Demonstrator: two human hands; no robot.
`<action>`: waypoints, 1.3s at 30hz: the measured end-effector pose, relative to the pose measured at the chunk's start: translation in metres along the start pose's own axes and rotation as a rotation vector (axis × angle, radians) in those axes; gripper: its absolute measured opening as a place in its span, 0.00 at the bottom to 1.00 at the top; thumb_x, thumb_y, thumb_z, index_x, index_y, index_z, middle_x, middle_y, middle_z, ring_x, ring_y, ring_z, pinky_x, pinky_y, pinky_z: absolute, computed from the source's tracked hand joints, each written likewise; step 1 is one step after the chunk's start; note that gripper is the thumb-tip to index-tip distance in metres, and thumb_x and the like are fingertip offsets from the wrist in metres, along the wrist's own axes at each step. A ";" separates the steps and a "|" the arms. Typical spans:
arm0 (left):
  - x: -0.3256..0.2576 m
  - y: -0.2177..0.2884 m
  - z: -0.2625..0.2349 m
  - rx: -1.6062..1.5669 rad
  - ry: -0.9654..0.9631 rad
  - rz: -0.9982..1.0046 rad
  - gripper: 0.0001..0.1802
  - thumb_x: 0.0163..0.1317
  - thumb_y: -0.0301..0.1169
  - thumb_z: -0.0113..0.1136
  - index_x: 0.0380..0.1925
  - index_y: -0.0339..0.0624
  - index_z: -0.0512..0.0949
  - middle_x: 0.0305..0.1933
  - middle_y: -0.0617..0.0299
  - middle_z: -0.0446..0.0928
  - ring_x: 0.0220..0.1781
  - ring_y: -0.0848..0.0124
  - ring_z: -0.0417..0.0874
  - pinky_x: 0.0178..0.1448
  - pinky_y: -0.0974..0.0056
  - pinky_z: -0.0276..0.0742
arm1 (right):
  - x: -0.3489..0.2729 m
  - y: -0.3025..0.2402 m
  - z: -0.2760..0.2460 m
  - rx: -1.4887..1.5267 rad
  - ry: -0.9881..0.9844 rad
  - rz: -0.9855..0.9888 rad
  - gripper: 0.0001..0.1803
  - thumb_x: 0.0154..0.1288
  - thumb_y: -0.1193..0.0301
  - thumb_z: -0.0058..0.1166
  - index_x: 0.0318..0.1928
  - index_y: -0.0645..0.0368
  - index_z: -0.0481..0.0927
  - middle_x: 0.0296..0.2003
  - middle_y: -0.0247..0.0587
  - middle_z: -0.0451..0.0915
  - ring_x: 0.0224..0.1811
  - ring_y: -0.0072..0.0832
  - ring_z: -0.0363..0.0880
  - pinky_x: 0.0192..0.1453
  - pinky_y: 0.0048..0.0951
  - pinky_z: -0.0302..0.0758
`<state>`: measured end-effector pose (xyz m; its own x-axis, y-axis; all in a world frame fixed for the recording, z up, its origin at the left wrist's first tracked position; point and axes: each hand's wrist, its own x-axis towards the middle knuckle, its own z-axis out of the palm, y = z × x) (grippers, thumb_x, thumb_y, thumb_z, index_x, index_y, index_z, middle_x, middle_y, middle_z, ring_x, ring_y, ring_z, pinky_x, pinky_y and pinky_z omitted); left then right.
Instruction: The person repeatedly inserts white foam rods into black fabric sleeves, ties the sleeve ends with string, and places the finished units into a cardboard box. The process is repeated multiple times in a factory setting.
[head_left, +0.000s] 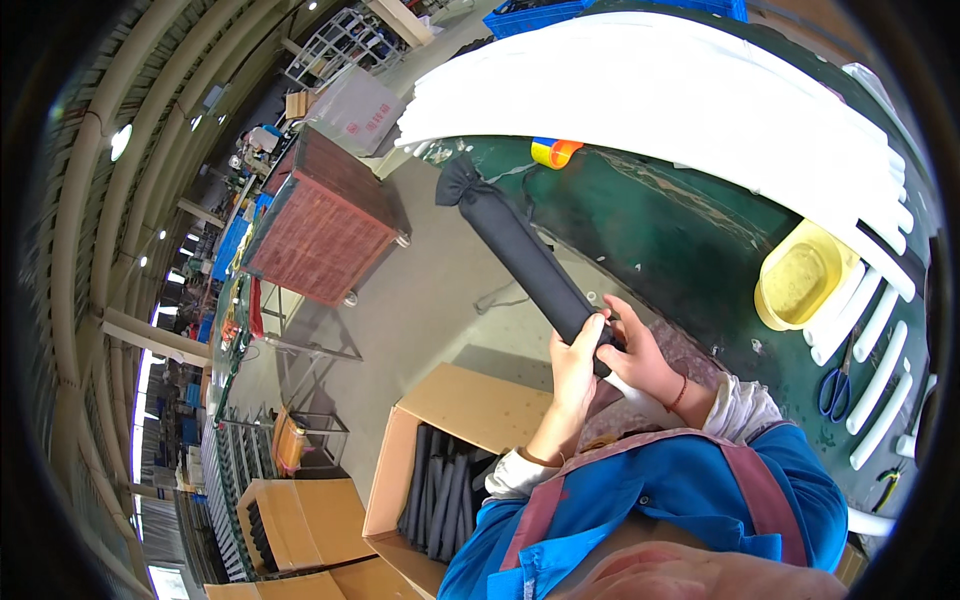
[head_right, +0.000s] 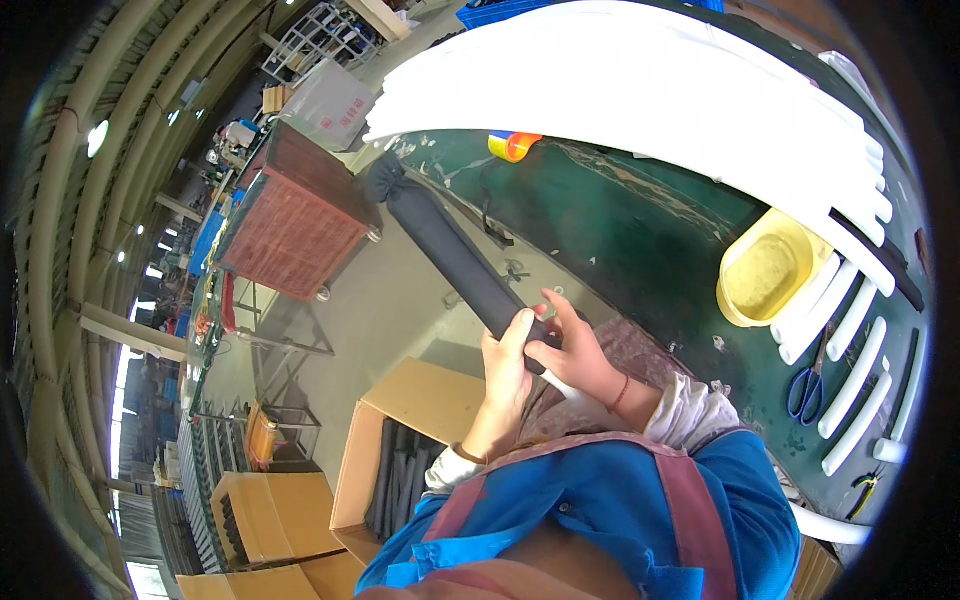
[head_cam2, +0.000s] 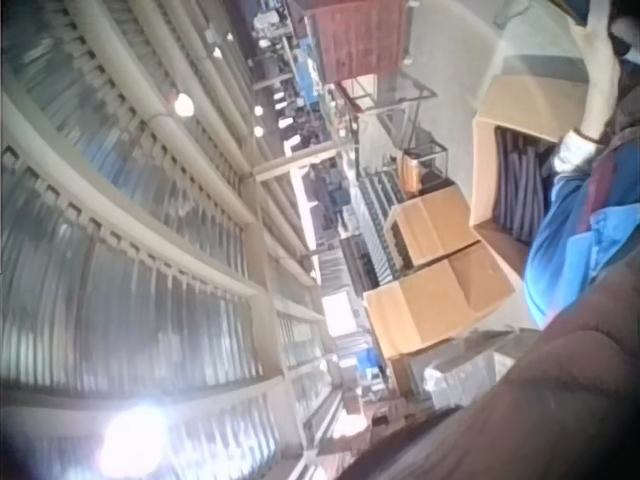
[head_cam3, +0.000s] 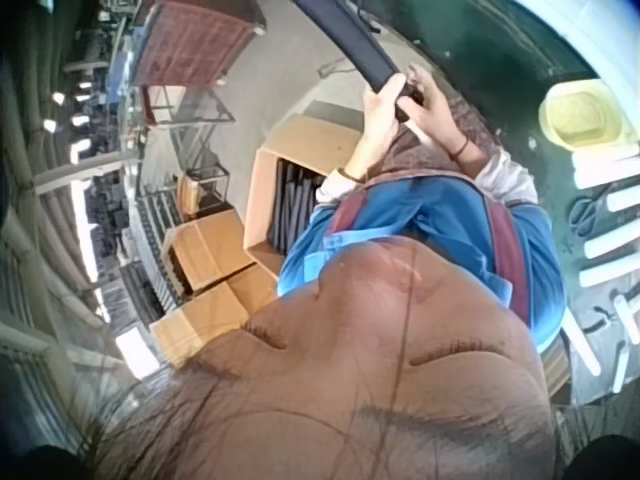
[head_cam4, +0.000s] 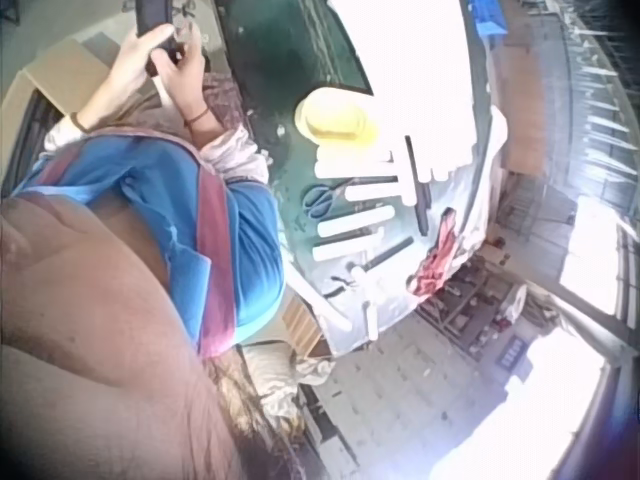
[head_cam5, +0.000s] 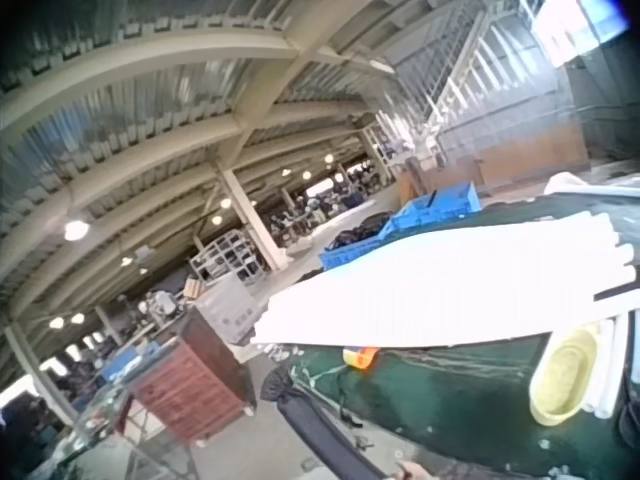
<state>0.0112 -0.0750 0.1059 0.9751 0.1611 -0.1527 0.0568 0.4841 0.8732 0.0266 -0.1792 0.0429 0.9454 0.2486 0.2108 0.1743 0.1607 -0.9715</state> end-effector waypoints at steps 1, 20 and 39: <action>-0.001 -0.004 -0.001 0.012 0.005 0.004 0.12 0.60 0.30 0.59 0.40 0.36 0.73 0.38 0.55 0.78 0.36 0.70 0.80 0.40 0.66 0.78 | 0.002 0.000 -0.001 0.031 -0.004 0.005 0.44 0.52 0.67 0.64 0.65 0.66 0.55 0.35 0.46 0.79 0.38 0.30 0.80 0.45 0.31 0.74; 0.088 -0.177 0.225 1.175 -1.205 0.605 0.08 0.59 0.26 0.49 0.33 0.35 0.77 0.37 0.45 0.77 0.41 0.50 0.78 0.44 0.55 0.74 | -0.043 -0.109 -0.143 0.148 0.049 -0.032 0.28 0.64 0.62 0.56 0.57 0.68 0.67 0.45 0.38 0.74 0.50 0.24 0.70 0.55 0.25 0.67; 0.215 -0.154 0.176 0.775 -0.658 1.156 0.10 0.65 0.27 0.51 0.43 0.37 0.79 0.49 0.51 0.77 0.48 0.65 0.80 0.51 0.64 0.76 | -0.012 -0.087 -0.151 0.157 0.246 0.129 0.21 0.67 0.60 0.52 0.52 0.62 0.70 0.31 0.36 0.79 0.23 0.18 0.74 0.22 0.20 0.71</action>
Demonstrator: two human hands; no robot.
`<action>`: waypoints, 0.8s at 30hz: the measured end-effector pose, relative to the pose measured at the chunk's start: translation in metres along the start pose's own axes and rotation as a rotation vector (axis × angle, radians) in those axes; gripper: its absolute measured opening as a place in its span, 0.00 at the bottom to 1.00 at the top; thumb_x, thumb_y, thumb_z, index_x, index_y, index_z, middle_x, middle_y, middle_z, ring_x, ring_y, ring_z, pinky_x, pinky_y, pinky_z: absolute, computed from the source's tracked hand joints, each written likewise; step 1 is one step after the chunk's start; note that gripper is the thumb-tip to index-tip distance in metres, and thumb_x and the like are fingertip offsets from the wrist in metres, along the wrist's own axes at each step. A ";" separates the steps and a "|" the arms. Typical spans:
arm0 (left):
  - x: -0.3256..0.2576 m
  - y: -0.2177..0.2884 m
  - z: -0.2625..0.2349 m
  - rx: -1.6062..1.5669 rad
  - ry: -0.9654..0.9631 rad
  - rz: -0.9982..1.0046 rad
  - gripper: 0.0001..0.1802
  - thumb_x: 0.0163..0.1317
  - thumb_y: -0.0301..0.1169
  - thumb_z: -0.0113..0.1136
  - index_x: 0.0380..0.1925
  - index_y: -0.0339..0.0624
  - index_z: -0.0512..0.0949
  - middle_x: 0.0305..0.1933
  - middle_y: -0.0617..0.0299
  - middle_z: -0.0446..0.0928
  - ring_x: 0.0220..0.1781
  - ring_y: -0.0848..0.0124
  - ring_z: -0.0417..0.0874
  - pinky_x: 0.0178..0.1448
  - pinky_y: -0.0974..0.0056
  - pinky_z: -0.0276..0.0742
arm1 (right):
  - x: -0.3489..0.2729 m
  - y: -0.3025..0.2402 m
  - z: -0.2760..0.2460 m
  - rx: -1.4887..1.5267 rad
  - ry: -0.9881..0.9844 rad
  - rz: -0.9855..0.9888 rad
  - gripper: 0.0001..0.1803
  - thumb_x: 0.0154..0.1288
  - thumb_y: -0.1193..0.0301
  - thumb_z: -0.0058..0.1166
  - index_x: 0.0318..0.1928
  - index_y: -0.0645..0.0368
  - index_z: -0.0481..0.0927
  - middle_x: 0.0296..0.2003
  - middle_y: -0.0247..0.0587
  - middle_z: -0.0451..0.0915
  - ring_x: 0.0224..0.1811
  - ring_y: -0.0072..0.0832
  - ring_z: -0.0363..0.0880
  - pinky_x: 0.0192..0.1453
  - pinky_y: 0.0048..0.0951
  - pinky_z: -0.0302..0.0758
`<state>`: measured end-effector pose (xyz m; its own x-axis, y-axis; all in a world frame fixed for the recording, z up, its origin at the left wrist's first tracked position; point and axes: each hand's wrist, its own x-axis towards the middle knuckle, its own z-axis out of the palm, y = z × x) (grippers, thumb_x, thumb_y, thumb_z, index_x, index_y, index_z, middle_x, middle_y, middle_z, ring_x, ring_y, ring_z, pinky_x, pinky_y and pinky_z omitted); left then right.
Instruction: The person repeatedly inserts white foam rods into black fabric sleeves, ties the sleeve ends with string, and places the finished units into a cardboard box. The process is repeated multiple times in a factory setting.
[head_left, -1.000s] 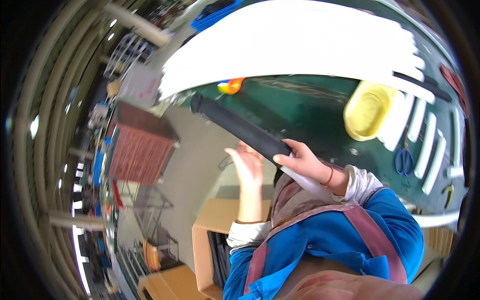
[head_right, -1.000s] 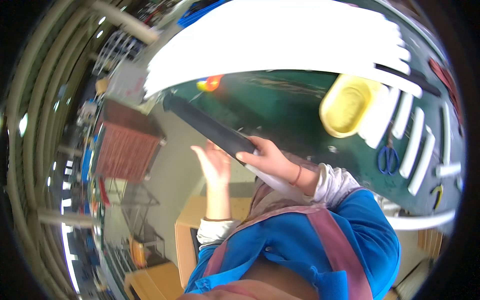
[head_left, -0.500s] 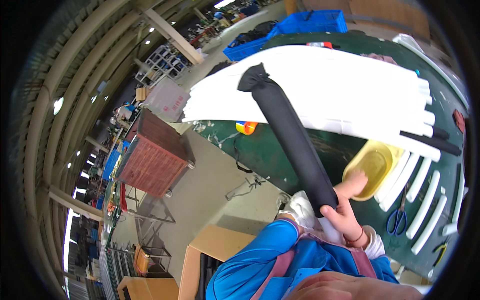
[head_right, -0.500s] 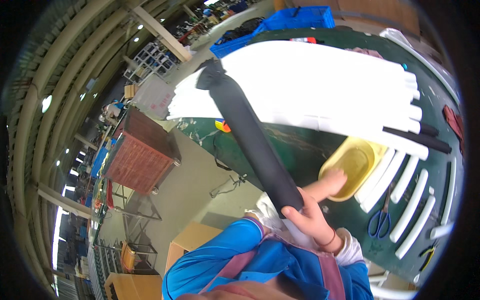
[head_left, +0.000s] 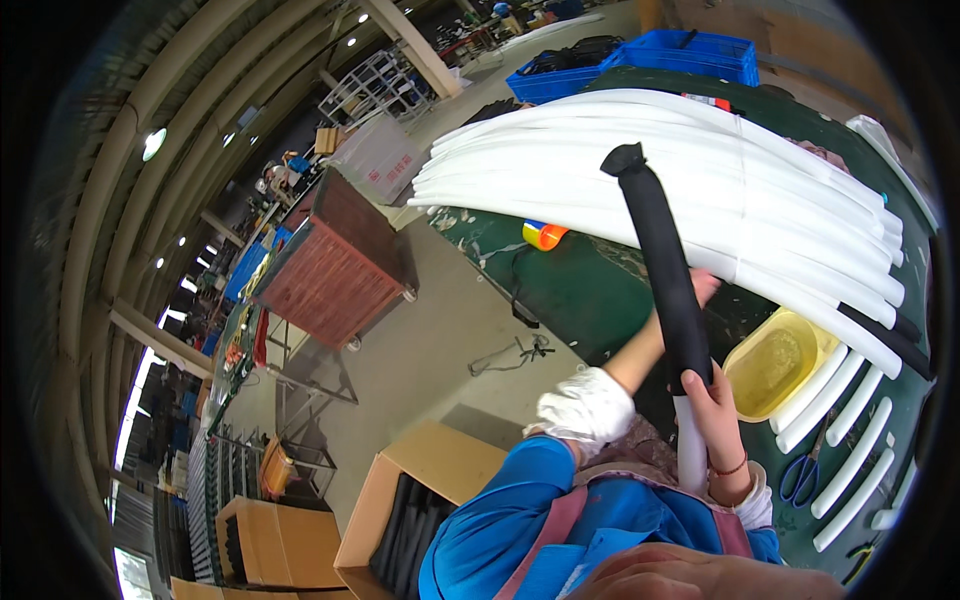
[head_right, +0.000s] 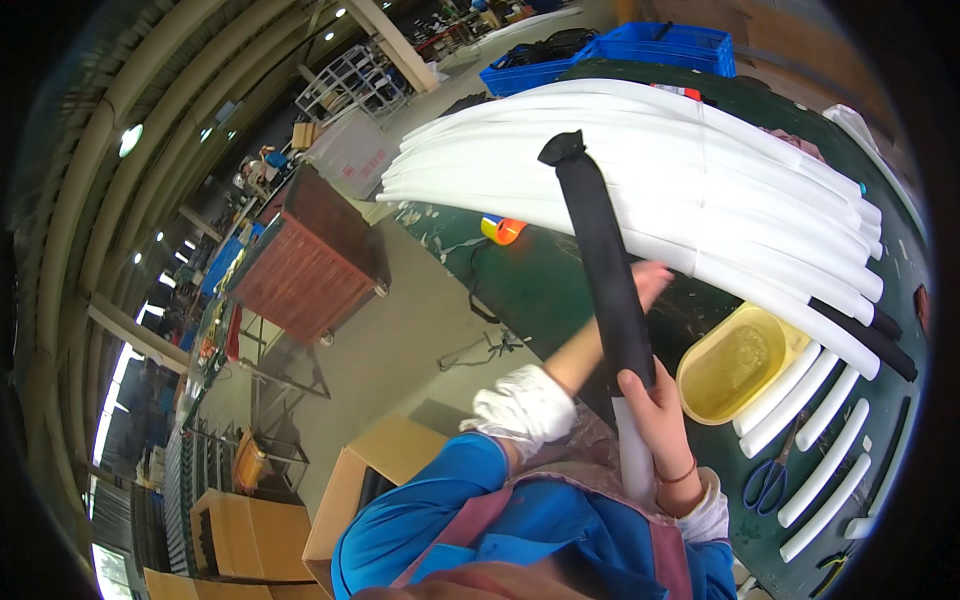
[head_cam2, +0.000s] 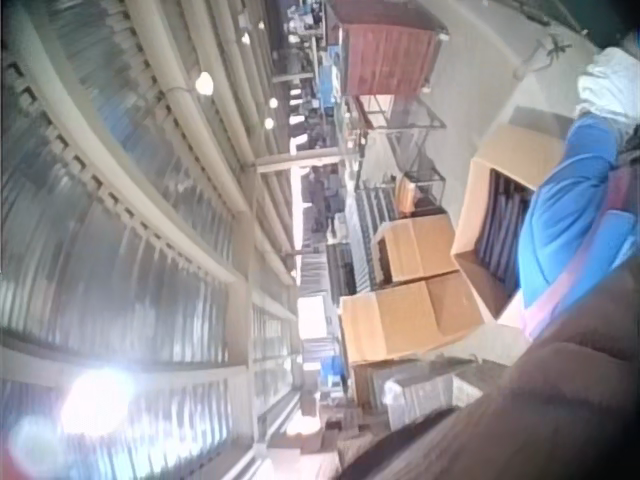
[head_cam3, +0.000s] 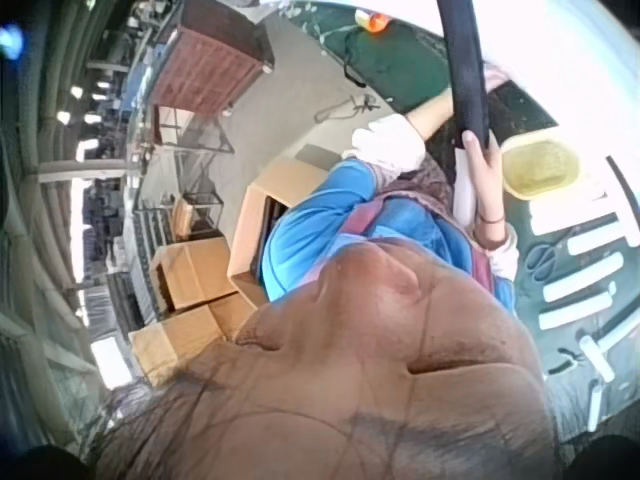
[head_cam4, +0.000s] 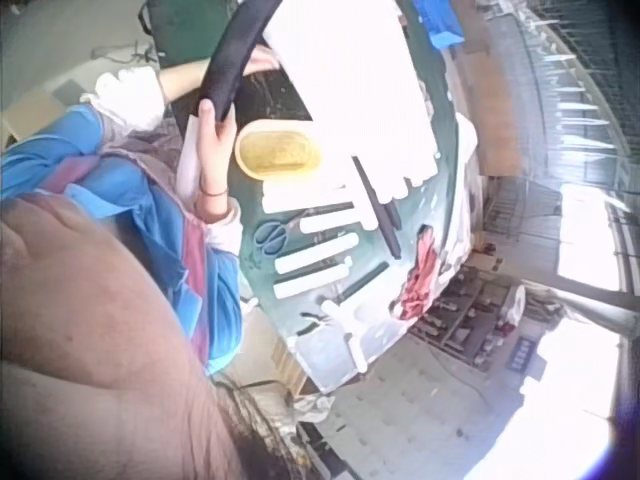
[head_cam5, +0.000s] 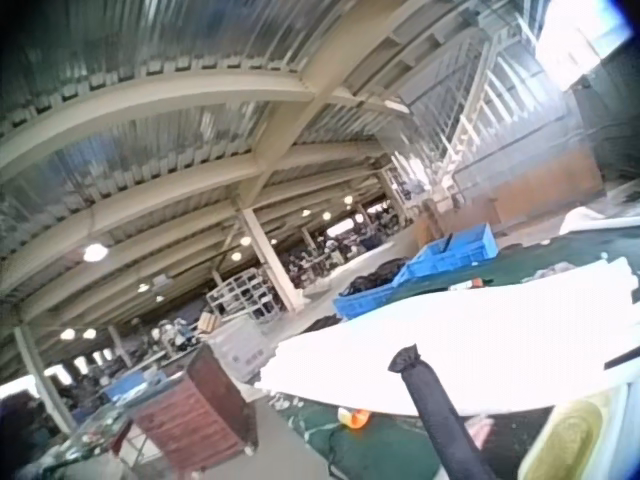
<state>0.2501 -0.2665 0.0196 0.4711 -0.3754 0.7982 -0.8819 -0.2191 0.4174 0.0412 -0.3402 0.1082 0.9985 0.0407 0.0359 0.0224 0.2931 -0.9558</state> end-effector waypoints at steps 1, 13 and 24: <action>-0.001 -0.003 -0.032 -0.685 0.024 -0.639 0.15 0.69 0.33 0.46 0.47 0.35 0.76 0.48 0.52 0.78 0.46 0.64 0.80 0.50 0.64 0.76 | 0.006 0.001 0.000 -0.016 0.000 0.021 0.21 0.67 0.60 0.52 0.52 0.63 0.70 0.31 0.36 0.79 0.25 0.19 0.75 0.25 0.20 0.72; -0.076 0.077 -0.233 -0.915 0.676 -1.100 0.14 0.57 0.38 0.64 0.34 0.41 0.75 0.29 0.61 0.77 0.28 0.71 0.78 0.33 0.65 0.78 | 0.018 0.106 0.118 -0.166 -0.246 0.022 0.16 0.63 0.64 0.56 0.39 0.67 0.76 0.29 0.36 0.78 0.33 0.19 0.72 0.37 0.26 0.71; -0.110 0.142 -0.223 -0.882 0.736 -1.079 0.18 0.64 0.41 0.57 0.44 0.39 0.70 0.37 0.58 0.76 0.36 0.72 0.78 0.41 0.66 0.78 | 0.028 0.061 0.144 -0.185 -0.451 0.003 0.29 0.64 0.57 0.54 0.52 0.72 0.71 0.40 0.42 0.77 0.41 0.22 0.74 0.46 0.26 0.72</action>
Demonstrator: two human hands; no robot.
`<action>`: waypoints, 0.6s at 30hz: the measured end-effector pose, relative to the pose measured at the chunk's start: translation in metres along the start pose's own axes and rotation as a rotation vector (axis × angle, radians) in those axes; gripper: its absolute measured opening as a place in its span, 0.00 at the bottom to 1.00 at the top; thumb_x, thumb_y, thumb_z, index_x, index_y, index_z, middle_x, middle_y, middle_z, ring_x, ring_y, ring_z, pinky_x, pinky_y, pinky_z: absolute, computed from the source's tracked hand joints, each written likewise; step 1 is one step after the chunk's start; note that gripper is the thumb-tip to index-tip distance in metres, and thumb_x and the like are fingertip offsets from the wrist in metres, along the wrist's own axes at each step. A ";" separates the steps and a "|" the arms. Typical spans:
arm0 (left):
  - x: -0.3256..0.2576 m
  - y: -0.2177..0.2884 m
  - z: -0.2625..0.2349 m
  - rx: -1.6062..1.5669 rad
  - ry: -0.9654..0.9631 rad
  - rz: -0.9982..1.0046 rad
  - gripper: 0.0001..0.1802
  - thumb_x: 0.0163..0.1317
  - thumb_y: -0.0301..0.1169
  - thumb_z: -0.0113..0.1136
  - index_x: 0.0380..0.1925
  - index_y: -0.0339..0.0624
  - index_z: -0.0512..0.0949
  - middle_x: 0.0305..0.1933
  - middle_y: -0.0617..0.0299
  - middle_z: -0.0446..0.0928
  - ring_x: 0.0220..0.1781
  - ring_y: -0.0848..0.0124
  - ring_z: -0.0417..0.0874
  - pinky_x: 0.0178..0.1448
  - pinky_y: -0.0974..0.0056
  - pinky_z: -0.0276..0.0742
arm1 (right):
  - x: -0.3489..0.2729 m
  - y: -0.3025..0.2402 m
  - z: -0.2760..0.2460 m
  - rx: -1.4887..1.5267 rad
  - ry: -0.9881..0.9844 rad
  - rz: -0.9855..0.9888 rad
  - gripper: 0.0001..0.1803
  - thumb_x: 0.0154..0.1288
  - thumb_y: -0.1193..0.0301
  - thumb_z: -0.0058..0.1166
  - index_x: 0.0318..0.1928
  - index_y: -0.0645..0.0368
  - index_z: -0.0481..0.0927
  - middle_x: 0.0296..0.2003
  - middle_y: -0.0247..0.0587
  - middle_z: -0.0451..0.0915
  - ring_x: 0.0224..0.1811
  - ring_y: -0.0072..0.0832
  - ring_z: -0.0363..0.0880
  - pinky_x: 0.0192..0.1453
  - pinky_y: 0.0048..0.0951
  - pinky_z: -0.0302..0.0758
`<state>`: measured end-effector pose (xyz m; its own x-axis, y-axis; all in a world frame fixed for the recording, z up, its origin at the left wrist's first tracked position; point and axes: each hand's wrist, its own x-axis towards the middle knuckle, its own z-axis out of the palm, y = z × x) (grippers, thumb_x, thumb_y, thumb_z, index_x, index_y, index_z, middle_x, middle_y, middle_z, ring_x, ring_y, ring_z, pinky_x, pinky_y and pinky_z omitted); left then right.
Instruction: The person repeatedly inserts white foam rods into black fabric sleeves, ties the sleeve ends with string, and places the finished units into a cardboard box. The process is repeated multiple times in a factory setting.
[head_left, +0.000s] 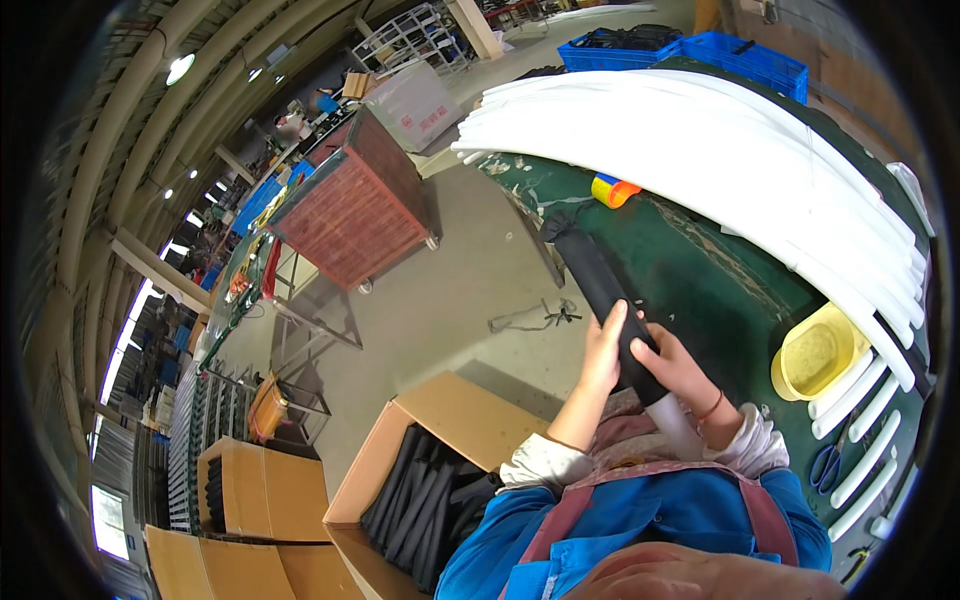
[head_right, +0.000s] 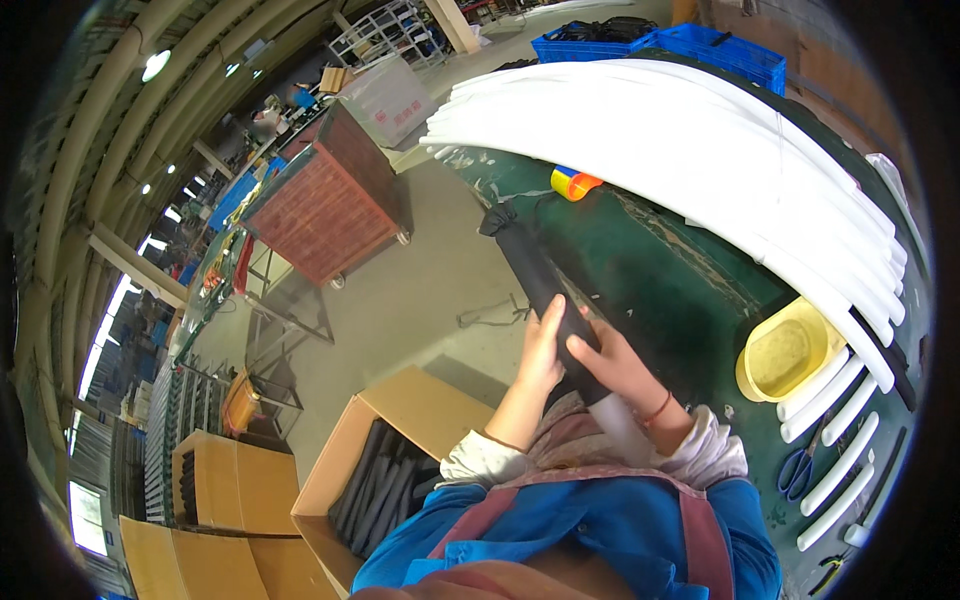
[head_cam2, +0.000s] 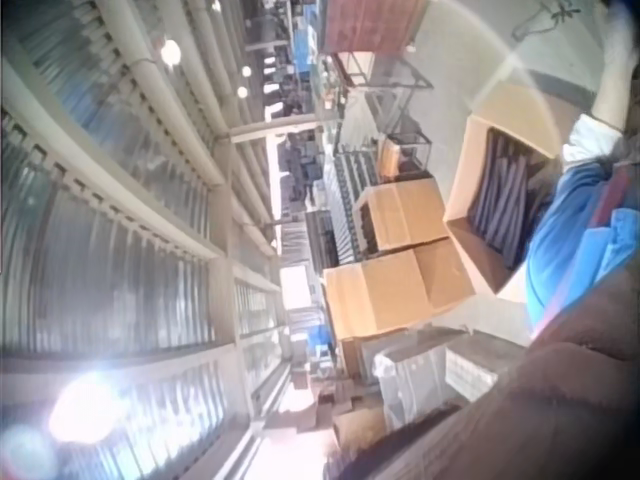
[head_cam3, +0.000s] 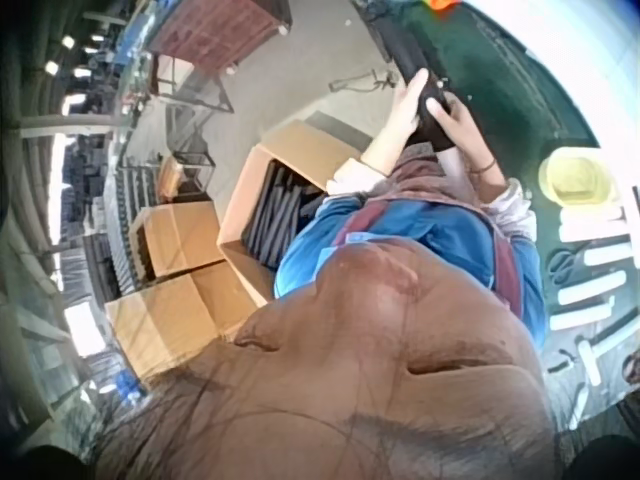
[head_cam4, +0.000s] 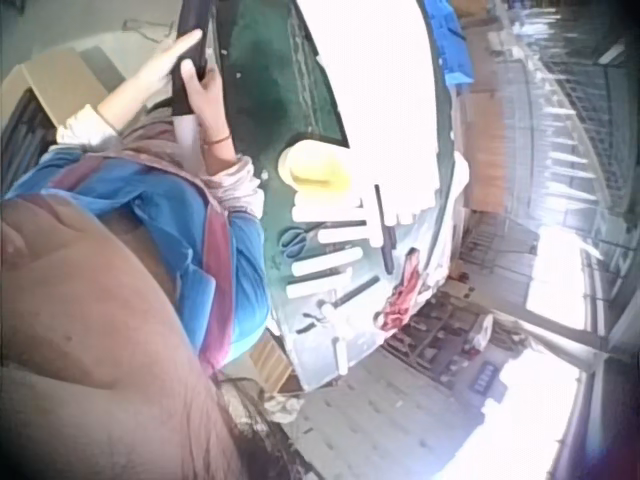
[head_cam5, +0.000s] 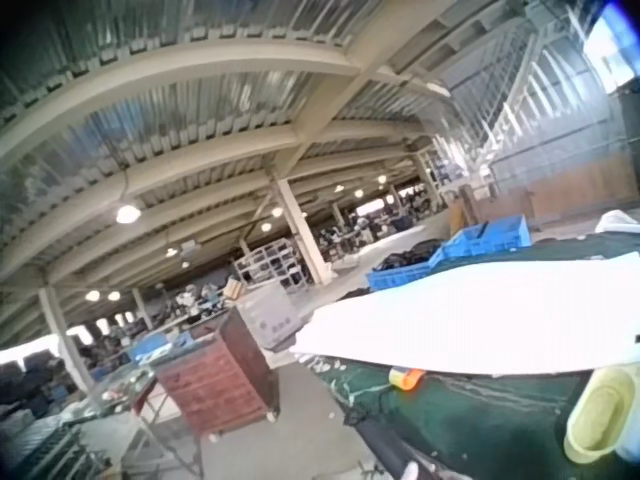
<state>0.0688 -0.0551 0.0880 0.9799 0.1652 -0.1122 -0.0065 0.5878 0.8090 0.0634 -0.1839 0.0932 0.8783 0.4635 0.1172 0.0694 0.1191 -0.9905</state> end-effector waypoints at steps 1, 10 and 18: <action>-0.002 -0.003 -0.006 0.089 -0.073 0.072 0.23 0.66 0.45 0.54 0.49 0.37 0.67 0.41 0.57 0.76 0.41 0.72 0.78 0.45 0.67 0.76 | 0.007 -0.002 -0.002 0.001 -0.107 0.104 0.30 0.65 0.58 0.53 0.56 0.70 0.67 0.44 0.40 0.75 0.44 0.22 0.73 0.49 0.24 0.71; 0.026 0.076 -0.074 0.099 -0.166 0.525 0.27 0.69 0.42 0.48 0.63 0.42 0.60 0.59 0.59 0.67 0.58 0.65 0.71 0.62 0.59 0.65 | -0.020 -0.029 0.014 0.512 -0.388 0.372 0.23 0.70 0.57 0.44 0.59 0.57 0.64 0.32 0.40 0.76 0.23 0.22 0.74 0.25 0.21 0.72; 0.021 0.081 -0.104 0.014 -0.216 0.517 0.25 0.64 0.36 0.57 0.59 0.41 0.66 0.57 0.62 0.72 0.56 0.68 0.74 0.61 0.60 0.68 | -0.036 0.008 -0.001 0.969 -0.631 0.582 0.26 0.70 0.48 0.37 0.50 0.59 0.69 0.32 0.44 0.75 0.22 0.29 0.74 0.23 0.25 0.73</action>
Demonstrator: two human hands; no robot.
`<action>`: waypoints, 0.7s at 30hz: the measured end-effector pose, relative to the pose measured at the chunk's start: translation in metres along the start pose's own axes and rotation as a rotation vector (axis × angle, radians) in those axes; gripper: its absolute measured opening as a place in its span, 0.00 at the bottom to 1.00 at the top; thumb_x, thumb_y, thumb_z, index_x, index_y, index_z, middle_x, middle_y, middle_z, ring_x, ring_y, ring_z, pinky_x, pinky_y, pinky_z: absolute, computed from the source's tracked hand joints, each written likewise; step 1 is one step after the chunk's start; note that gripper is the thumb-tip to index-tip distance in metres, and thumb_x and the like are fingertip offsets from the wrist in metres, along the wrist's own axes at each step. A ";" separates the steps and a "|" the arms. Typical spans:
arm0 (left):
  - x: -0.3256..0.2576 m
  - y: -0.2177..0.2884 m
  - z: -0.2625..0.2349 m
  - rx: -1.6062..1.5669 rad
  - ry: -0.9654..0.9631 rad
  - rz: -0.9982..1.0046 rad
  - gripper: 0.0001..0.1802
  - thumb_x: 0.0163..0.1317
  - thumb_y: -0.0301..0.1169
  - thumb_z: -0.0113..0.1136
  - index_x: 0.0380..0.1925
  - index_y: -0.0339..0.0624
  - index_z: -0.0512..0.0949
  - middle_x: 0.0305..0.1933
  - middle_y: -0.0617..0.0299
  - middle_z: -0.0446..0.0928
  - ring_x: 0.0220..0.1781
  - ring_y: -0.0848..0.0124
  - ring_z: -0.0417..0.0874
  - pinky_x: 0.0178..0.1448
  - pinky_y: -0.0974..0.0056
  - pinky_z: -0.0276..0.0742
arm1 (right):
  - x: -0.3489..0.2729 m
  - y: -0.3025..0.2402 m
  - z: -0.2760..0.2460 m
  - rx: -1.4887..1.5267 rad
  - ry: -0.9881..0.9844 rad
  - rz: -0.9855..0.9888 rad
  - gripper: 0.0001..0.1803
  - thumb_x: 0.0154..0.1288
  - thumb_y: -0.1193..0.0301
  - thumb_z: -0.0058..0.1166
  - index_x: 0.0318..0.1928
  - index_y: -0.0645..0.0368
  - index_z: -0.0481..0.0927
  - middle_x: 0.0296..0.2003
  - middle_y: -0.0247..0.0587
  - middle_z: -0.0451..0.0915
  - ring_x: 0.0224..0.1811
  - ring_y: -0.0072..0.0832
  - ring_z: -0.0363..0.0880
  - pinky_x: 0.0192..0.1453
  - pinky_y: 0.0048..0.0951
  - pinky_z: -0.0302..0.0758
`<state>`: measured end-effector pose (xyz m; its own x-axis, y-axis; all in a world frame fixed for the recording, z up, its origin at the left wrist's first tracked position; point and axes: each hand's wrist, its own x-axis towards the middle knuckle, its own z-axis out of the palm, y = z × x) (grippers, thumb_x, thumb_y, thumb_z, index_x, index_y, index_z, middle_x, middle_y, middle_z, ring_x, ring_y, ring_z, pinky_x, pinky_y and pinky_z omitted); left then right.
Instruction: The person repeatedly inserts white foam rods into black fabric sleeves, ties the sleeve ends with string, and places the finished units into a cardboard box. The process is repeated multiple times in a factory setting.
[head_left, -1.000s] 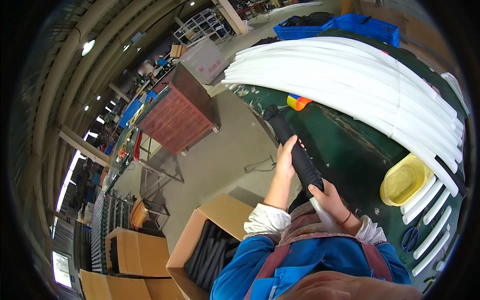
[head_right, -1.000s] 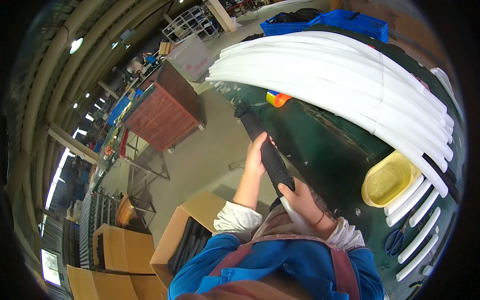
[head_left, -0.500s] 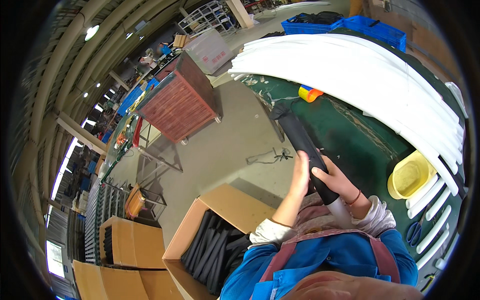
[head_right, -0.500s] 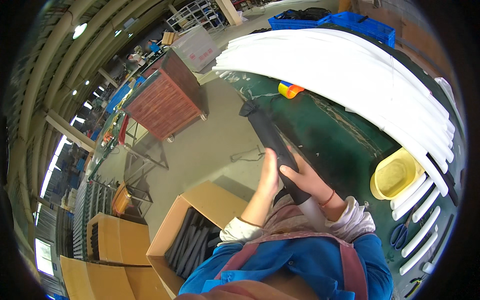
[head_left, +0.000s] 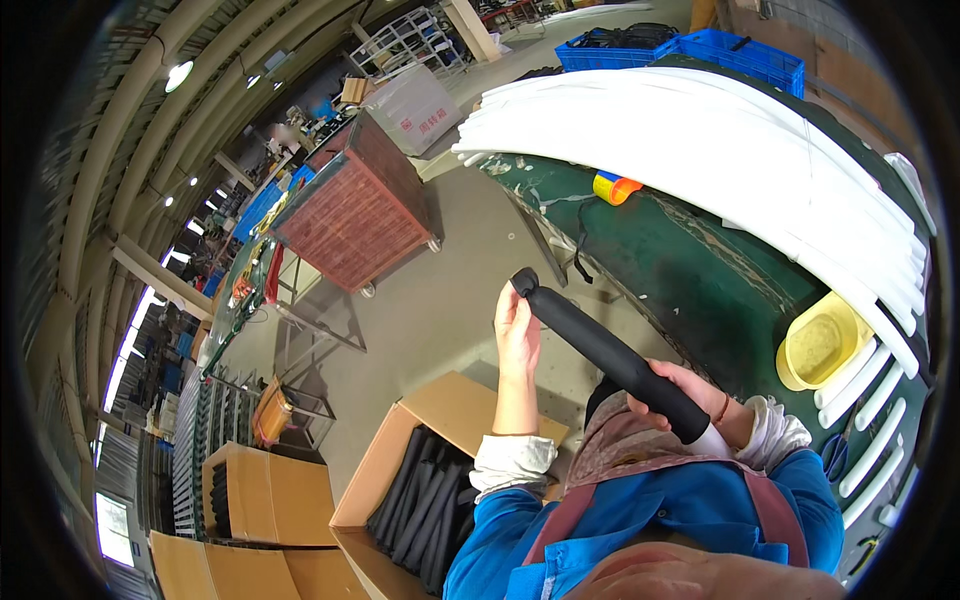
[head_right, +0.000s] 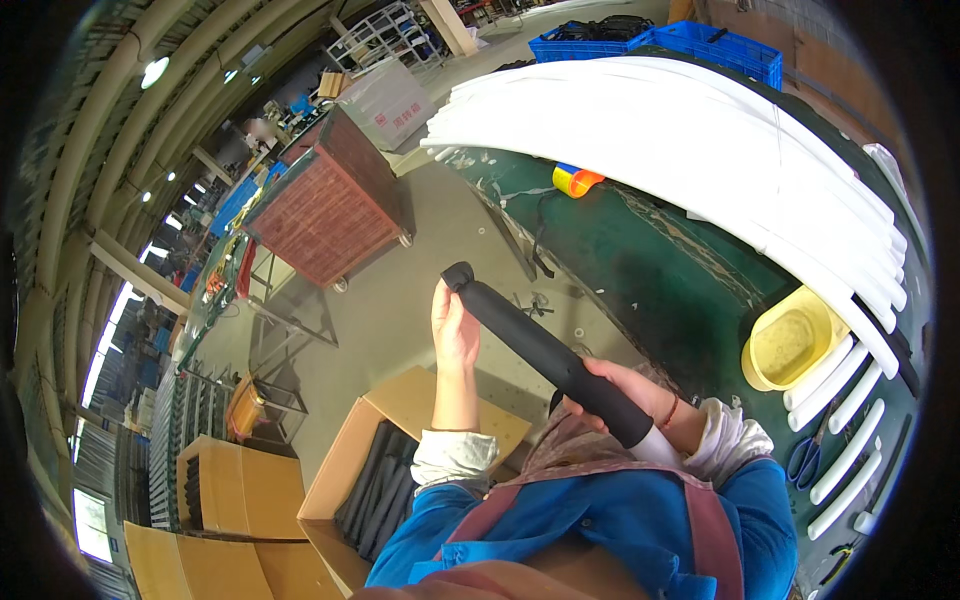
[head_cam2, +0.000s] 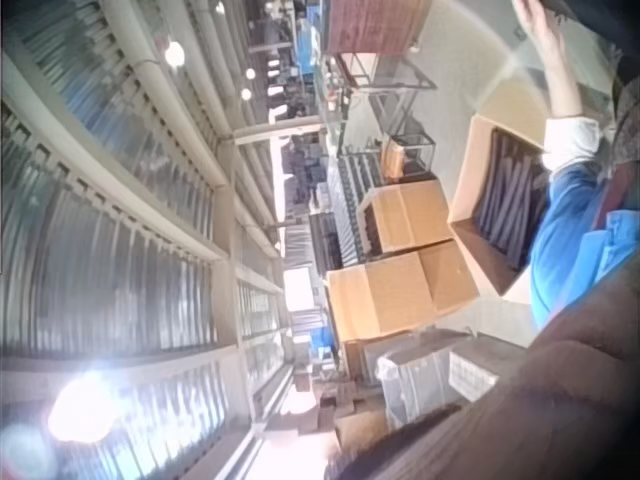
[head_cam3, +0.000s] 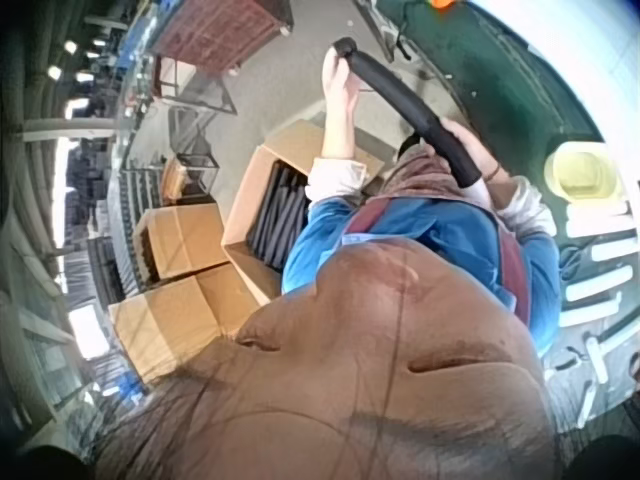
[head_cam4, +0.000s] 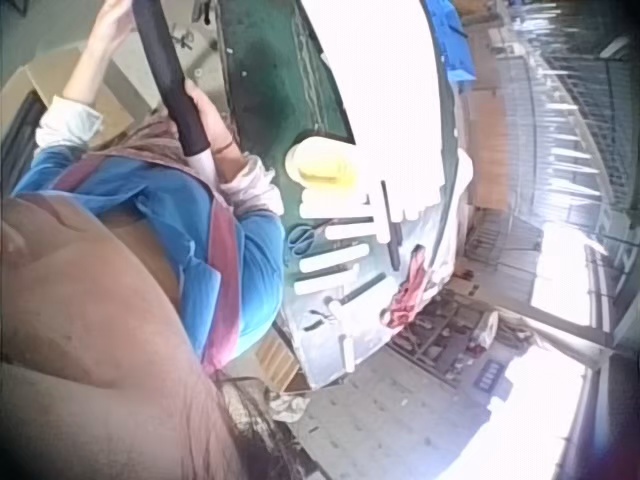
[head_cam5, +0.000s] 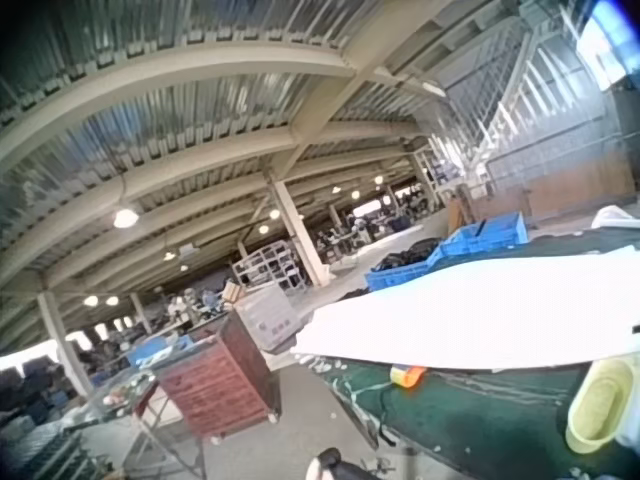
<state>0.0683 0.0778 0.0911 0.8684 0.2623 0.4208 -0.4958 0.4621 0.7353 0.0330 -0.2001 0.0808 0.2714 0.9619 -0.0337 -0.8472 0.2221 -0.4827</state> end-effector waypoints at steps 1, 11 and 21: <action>-0.002 -0.001 -0.004 0.033 0.001 0.004 0.24 0.63 0.35 0.58 0.58 0.40 0.68 0.56 0.62 0.73 0.55 0.68 0.74 0.61 0.60 0.68 | 0.000 0.003 -0.004 0.028 -0.003 0.019 0.26 0.70 0.48 0.37 0.53 0.58 0.67 0.32 0.45 0.75 0.22 0.30 0.74 0.23 0.26 0.74; -0.065 -0.044 0.017 0.131 -0.156 -0.648 0.17 0.67 0.34 0.53 0.52 0.37 0.72 0.50 0.65 0.76 0.52 0.73 0.75 0.58 0.67 0.69 | 0.049 -0.013 -0.007 -0.582 0.412 -0.507 0.25 0.73 0.64 0.40 0.64 0.64 0.61 0.57 0.37 0.69 0.57 0.20 0.67 0.60 0.21 0.64; -0.081 -0.071 0.017 -0.028 0.084 -0.418 0.10 0.66 0.32 0.55 0.40 0.38 0.78 0.41 0.62 0.80 0.43 0.73 0.79 0.52 0.66 0.74 | 0.064 -0.028 -0.041 -0.776 0.393 -0.446 0.11 0.69 0.66 0.48 0.40 0.61 0.78 0.28 0.27 0.75 0.29 0.12 0.70 0.32 0.15 0.67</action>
<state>0.0331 0.0097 0.0143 0.9924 0.1146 0.0442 -0.1018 0.5660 0.8181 0.0926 -0.1511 0.0564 0.7460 0.6622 0.0703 -0.1323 0.2509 -0.9589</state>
